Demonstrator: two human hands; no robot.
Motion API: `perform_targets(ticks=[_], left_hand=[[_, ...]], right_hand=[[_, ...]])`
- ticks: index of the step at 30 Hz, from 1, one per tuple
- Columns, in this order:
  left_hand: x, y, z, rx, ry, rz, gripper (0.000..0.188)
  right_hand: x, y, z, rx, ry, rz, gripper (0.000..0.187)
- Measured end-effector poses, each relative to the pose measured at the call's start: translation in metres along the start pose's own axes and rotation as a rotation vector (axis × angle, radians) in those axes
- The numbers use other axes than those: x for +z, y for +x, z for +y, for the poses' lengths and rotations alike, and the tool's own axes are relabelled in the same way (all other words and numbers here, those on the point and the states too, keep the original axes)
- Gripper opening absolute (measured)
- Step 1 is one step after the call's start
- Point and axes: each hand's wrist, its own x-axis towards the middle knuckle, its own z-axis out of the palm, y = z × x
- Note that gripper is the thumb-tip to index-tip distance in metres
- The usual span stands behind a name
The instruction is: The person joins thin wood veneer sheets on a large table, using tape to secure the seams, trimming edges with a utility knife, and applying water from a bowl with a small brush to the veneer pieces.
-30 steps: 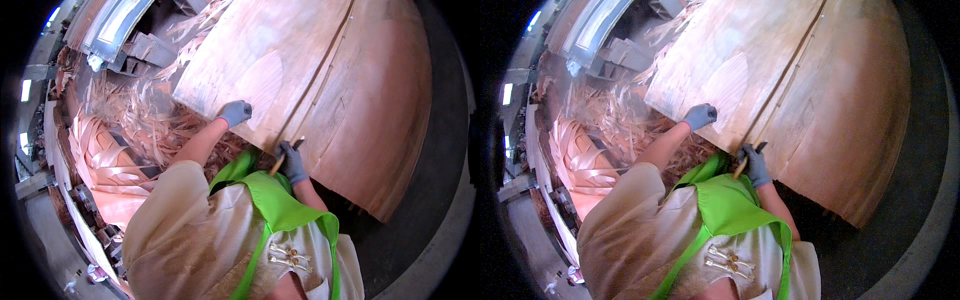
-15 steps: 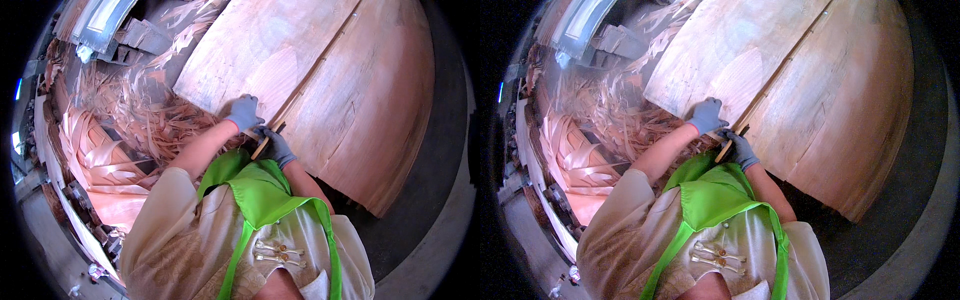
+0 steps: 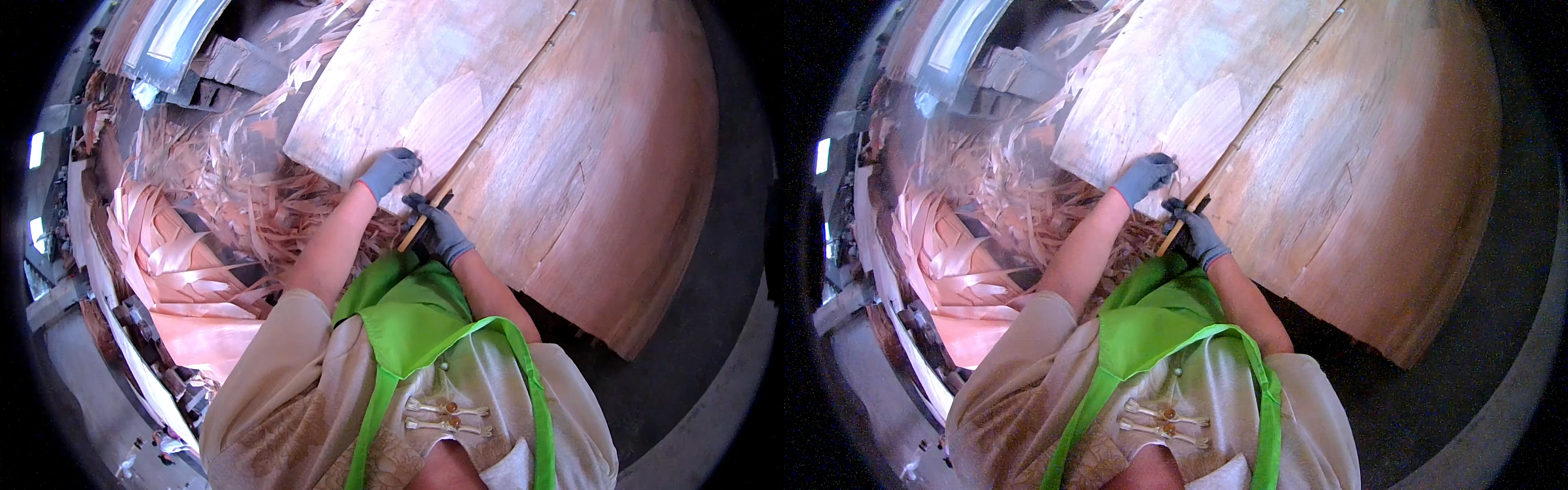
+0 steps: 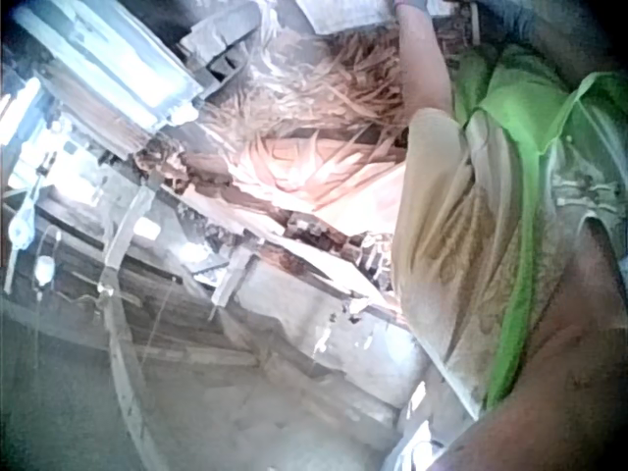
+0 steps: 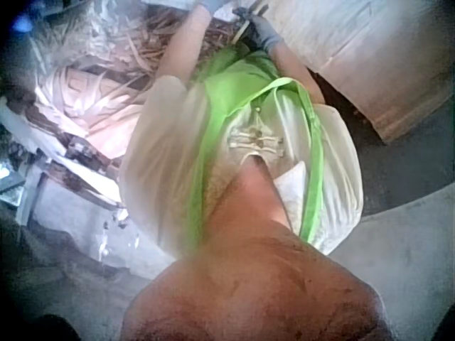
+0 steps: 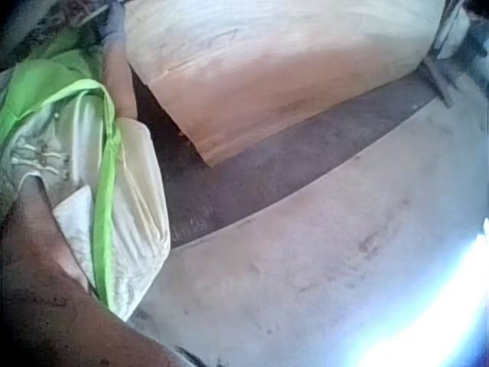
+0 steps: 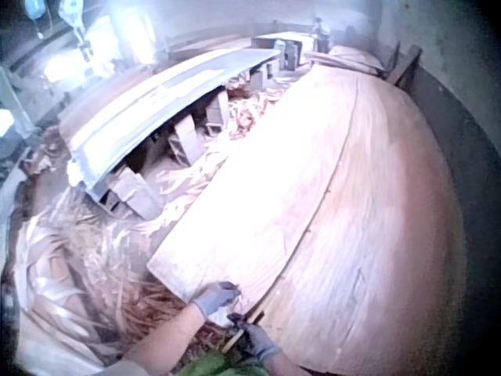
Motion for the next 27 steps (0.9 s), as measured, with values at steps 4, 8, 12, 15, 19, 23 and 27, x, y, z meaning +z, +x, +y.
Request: perform_targets(ticks=[4,8,12,15,19,23,27], left_hand=[[0.007,-0.019,0.017,-0.061,-0.313,0.061,0.017],[0.007,-0.023,-0.011,0.195,-0.146,0.227,0.031],[0.021,-0.038,-0.003,0.271,0.56,0.24,0.045],[0.057,-0.039,0.029,0.132,0.927,0.262,0.045],[0.063,-0.017,0.022,0.081,0.8,0.274,0.027],[0.02,0.014,0.001,-0.064,-0.429,0.278,0.013],[-0.011,0.008,-0.018,0.451,-0.162,0.294,0.015]], right_hand=[[0.004,-0.002,-0.005,-0.037,-0.018,0.04,0.032],[0.014,-0.005,-0.001,-0.008,-0.052,0.013,0.035],[0.012,-0.007,0.004,0.012,-0.031,0.082,0.029],[-0.014,0.005,0.003,0.032,0.016,0.18,0.026],[-0.008,0.006,-0.003,-0.023,-0.004,0.12,0.021],[0.017,-0.005,-0.006,-0.07,0.034,0.067,0.019],[0.024,-0.015,-0.02,0.02,-0.119,0.2,0.03]])
